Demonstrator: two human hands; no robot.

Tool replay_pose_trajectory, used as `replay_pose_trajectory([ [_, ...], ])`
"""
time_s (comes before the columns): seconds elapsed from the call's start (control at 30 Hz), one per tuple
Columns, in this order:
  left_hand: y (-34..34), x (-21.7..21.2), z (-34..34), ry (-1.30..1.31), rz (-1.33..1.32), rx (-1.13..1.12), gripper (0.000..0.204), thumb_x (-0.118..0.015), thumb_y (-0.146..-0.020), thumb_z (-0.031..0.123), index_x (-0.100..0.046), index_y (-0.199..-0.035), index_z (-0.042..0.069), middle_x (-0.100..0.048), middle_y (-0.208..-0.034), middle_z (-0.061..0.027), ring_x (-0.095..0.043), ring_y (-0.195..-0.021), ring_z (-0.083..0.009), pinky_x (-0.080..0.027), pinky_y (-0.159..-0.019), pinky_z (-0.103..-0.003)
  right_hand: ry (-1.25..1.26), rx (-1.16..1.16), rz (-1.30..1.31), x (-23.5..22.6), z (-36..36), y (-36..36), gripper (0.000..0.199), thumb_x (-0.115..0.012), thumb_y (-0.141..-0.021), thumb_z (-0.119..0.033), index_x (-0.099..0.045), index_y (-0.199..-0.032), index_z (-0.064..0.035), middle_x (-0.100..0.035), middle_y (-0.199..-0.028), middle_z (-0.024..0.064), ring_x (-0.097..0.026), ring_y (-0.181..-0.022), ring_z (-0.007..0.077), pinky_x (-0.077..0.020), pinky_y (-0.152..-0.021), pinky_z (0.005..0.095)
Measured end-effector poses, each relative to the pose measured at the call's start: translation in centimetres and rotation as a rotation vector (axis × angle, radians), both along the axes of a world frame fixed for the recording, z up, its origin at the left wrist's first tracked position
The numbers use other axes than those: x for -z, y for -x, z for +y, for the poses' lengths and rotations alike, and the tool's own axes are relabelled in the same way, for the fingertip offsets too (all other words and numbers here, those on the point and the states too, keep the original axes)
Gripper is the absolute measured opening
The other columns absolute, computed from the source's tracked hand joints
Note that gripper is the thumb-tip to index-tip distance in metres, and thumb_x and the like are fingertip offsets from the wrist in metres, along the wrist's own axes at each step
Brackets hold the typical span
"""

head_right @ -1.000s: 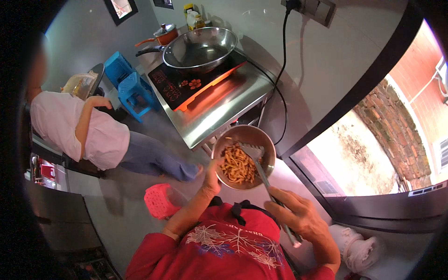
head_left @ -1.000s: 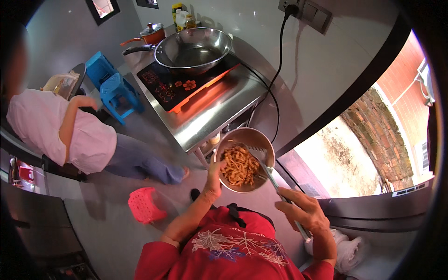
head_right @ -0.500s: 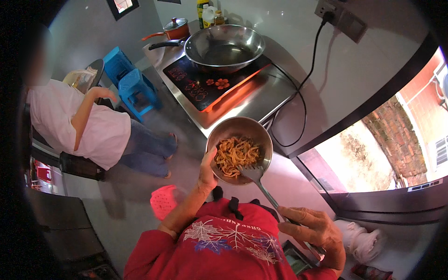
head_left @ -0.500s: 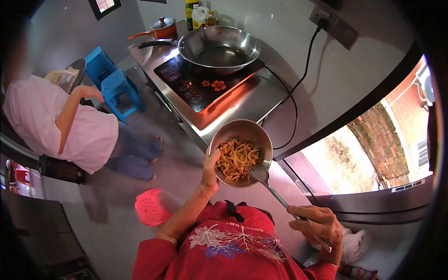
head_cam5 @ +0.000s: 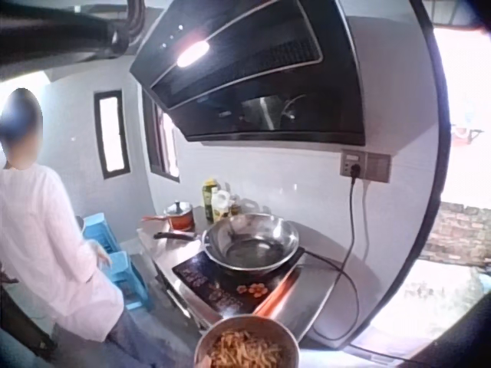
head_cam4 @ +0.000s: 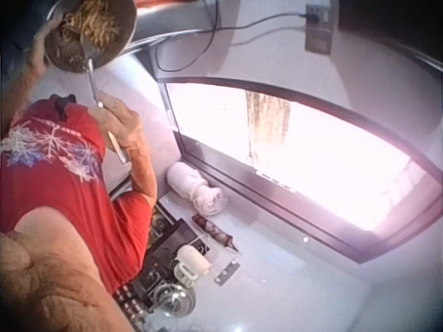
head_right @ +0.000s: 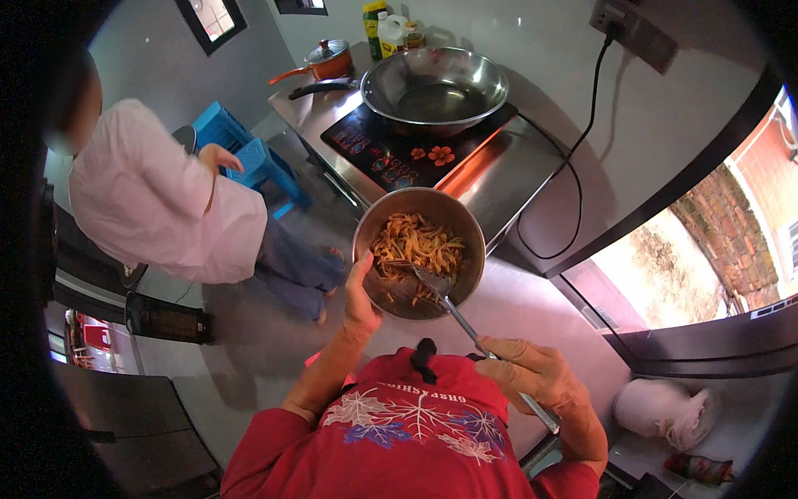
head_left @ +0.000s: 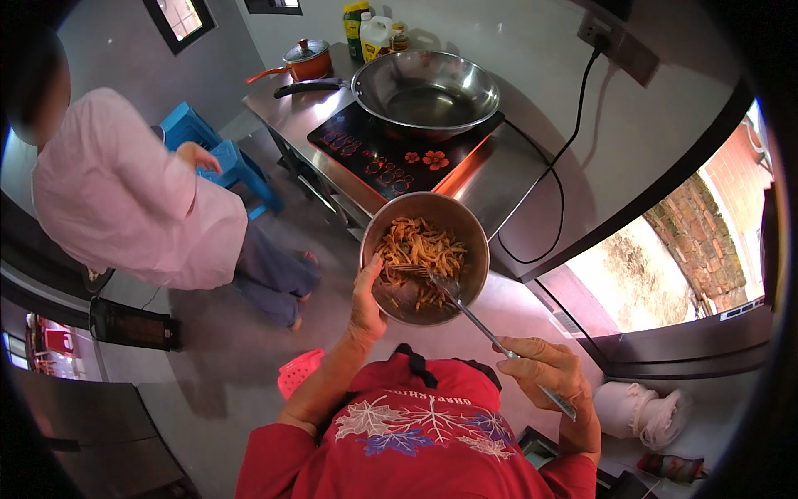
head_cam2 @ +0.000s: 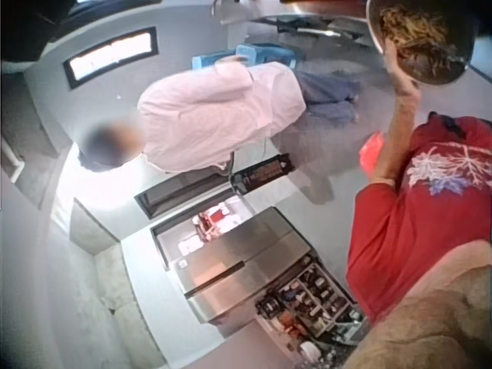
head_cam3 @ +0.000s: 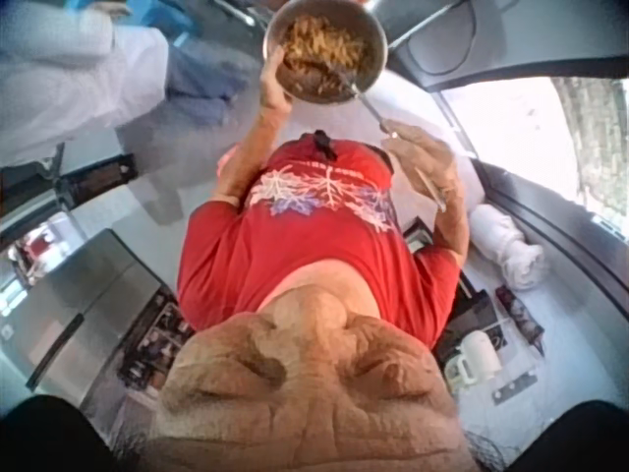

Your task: The person retrieves a wok and a bowl of noodles, then transfers the noodles into the wok on an induction cooktop. They stir the noodles with a spatula while another person adds water from a kettle. The person continues to stir the noodles as they cook.

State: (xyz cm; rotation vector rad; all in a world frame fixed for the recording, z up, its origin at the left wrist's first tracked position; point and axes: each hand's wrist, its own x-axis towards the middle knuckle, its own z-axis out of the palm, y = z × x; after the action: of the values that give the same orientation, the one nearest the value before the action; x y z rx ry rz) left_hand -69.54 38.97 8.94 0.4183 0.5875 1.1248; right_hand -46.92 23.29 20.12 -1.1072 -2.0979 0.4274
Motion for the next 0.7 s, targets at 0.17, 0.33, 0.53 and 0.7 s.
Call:
replay_pose_trajectory([
  [0.17,1.5,1.4,0.7,-0.005,0.014,-0.044,0.047,-0.050,-0.092,0.027,-0.042,-0.133,0.005,-0.053,-0.126,-0.0089,-0.053,-0.113,-0.0204,-0.045,-0.095,-0.035,0.112,0.047,0.012,-3.6,-1.0,0.8,0.028,-0.069,-0.062,0.004,-0.064,-0.090,-0.0022,-0.063,-0.102,0.0212,-0.067,-0.086,0.0334,-0.0559,-0.069,0.0379],
  [0.33,3.3,2.4,1.3,-0.084,0.156,-0.059,0.049,-0.050,-0.092,0.026,-0.040,-0.134,0.004,-0.051,-0.127,-0.0090,-0.050,-0.115,-0.0188,-0.042,-0.096,-0.033,0.120,-0.112,-0.168,-6.3,-1.0,1.8,0.020,-0.065,-0.071,-0.008,-0.064,-0.091,-0.0025,-0.063,-0.104,0.0209,-0.067,-0.089,0.0335,-0.0566,-0.073,0.0386],
  [0.53,3.9,1.9,1.3,-0.079,0.145,-0.011,0.050,-0.051,-0.092,0.027,-0.040,-0.135,0.004,-0.051,-0.126,-0.0084,-0.049,-0.115,-0.0171,-0.040,-0.097,-0.032,0.075,-0.263,-0.335,-5.6,1.6,4.1,0.028,-0.064,-0.072,-0.007,-0.061,-0.100,-0.0029,-0.062,-0.107,0.0190,-0.066,-0.086,0.0316,-0.0567,-0.071,0.0360],
  [0.7,3.8,3.9,1.9,-0.120,0.099,-0.070,0.054,-0.054,-0.090,0.039,-0.044,-0.131,0.005,-0.054,-0.123,-0.0096,-0.055,-0.110,-0.0223,-0.048,-0.090,-0.036,0.092,-0.034,-0.202,-2.8,1.9,3.4,0.031,-0.070,-0.065,0.008,-0.065,-0.091,-0.0070,-0.067,-0.099,0.0161,-0.069,-0.079,0.0260,-0.0561,-0.062,0.0309],
])
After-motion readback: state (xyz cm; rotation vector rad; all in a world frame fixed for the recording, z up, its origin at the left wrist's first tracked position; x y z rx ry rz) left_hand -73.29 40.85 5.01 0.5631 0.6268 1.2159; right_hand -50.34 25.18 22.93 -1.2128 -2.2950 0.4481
